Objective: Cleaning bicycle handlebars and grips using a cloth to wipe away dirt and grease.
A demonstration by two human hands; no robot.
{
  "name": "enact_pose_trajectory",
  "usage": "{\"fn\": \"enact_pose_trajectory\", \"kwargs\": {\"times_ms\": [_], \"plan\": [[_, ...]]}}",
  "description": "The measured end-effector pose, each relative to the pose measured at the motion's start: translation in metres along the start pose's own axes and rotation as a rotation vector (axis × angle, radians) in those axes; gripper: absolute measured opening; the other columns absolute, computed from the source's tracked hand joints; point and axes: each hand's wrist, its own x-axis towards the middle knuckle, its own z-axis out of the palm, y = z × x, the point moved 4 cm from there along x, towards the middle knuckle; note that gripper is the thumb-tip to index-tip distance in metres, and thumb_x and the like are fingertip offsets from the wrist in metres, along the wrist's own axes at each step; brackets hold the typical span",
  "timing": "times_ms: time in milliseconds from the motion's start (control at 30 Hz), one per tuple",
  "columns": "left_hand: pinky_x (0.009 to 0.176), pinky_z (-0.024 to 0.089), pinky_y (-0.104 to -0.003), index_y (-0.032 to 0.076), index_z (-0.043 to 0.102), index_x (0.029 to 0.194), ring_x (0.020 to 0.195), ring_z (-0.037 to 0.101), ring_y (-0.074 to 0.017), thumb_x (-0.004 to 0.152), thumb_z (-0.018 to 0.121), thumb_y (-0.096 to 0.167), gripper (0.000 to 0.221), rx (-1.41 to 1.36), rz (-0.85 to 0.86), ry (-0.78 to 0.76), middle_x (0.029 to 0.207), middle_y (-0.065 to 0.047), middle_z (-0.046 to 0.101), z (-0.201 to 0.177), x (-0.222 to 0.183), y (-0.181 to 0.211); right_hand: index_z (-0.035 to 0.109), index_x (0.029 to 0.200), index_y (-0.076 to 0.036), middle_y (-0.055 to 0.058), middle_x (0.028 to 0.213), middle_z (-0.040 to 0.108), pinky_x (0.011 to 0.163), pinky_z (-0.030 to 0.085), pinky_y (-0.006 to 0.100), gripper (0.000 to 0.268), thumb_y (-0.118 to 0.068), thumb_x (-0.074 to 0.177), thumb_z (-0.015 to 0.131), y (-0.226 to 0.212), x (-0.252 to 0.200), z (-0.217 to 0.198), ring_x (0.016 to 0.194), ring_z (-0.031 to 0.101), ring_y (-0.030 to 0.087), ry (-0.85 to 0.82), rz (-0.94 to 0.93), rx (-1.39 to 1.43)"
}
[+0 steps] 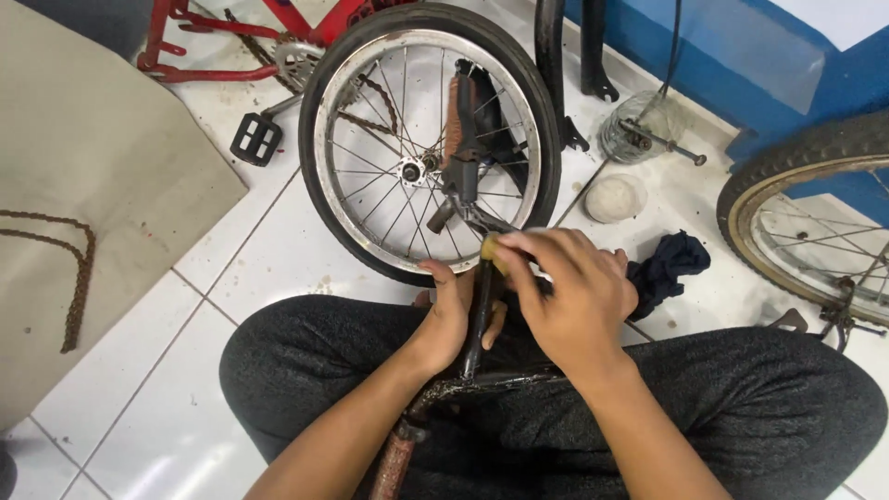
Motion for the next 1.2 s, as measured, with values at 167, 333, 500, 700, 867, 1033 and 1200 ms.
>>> {"fn": "enact_pose_trajectory", "kwargs": {"times_ms": [167, 333, 500, 700, 867, 1033, 1200], "plan": [[0.052, 0.041, -0.026, 0.001, 0.056, 0.098, 0.049, 0.047, -0.0141, 0.057, -0.011, 0.091, 0.119, 0.024, 0.013, -0.045, 0.057, -0.005, 0.052, -0.004, 0.004, -0.013, 0.077, 0.098, -0.008, 0.009, 0.089, 0.074, 0.066, 0.056, 0.037, 0.013, -0.018, 0.100, 0.069, -0.015, 0.013, -0.010, 0.069, 0.072, 0.026, -0.221, -0.049, 0.032], [0.087, 0.052, -0.011, -0.008, 0.050, 0.148, 0.105, 0.068, -0.0112, 0.103, -0.011, 0.061, 0.102, -0.162, -0.263, 0.139, 0.103, -0.017, 0.068, 0.000, -0.007, -0.002, 0.077, 0.094, -0.006, 0.015, 0.092, 0.076, 0.066, 0.060, 0.046, 0.011, -0.015, 0.093, 0.069, -0.025, -0.010, -0.013, 0.079, 0.075, 0.036, -0.445, -0.106, 0.236], [0.062, 0.058, -0.027, 0.003, 0.056, 0.105, 0.062, 0.061, -0.0146, 0.061, -0.014, 0.087, 0.118, 0.095, 0.007, -0.108, 0.069, -0.004, 0.058, -0.006, 0.005, -0.026, 0.077, 0.094, -0.015, -0.003, 0.096, 0.075, 0.081, 0.056, 0.028, 0.010, -0.017, 0.084, 0.075, 0.003, -0.047, 0.006, 0.080, 0.073, 0.013, -0.504, -0.049, 0.243], [0.110, -0.009, -0.076, 0.017, 0.062, 0.122, 0.127, 0.058, -0.0270, 0.055, -0.027, 0.076, 0.126, 0.519, -0.254, -0.055, 0.116, -0.004, 0.073, -0.002, -0.012, 0.010, 0.078, 0.103, -0.018, -0.006, 0.097, 0.075, 0.107, 0.040, 0.045, 0.013, -0.029, 0.096, 0.073, 0.012, -0.042, 0.010, 0.089, 0.071, 0.015, -0.159, -0.033, -0.062], [0.093, 0.042, -0.038, 0.005, 0.055, 0.096, 0.079, 0.057, -0.0212, 0.063, -0.020, 0.082, 0.113, 0.271, -0.064, -0.099, 0.080, -0.009, 0.062, -0.003, -0.002, -0.013, 0.078, 0.103, -0.013, -0.001, 0.093, 0.074, 0.108, 0.040, 0.047, 0.011, -0.021, 0.096, 0.077, 0.000, -0.040, 0.007, 0.086, 0.071, 0.018, -0.075, 0.021, -0.018], [0.087, 0.052, -0.032, -0.003, 0.052, 0.132, 0.076, 0.059, -0.0192, 0.083, -0.013, 0.071, 0.110, 0.147, 0.011, -0.094, 0.088, -0.015, 0.069, -0.012, 0.002, -0.027, 0.079, 0.111, -0.015, 0.004, 0.107, 0.069, 0.075, 0.056, 0.035, 0.024, -0.033, 0.097, 0.072, -0.030, -0.019, -0.005, 0.092, 0.070, 0.022, -0.198, -0.155, -0.199], [0.100, 0.041, -0.041, -0.002, 0.052, 0.128, 0.100, 0.058, -0.0271, 0.072, -0.021, 0.073, 0.119, 0.245, -0.159, 0.027, 0.118, -0.020, 0.065, -0.015, -0.002, -0.024, 0.078, 0.117, -0.015, 0.005, 0.111, 0.062, 0.066, 0.062, 0.040, 0.028, -0.029, 0.093, 0.073, -0.019, -0.024, 0.001, 0.087, 0.070, 0.026, -0.302, -0.142, -0.099]]}}
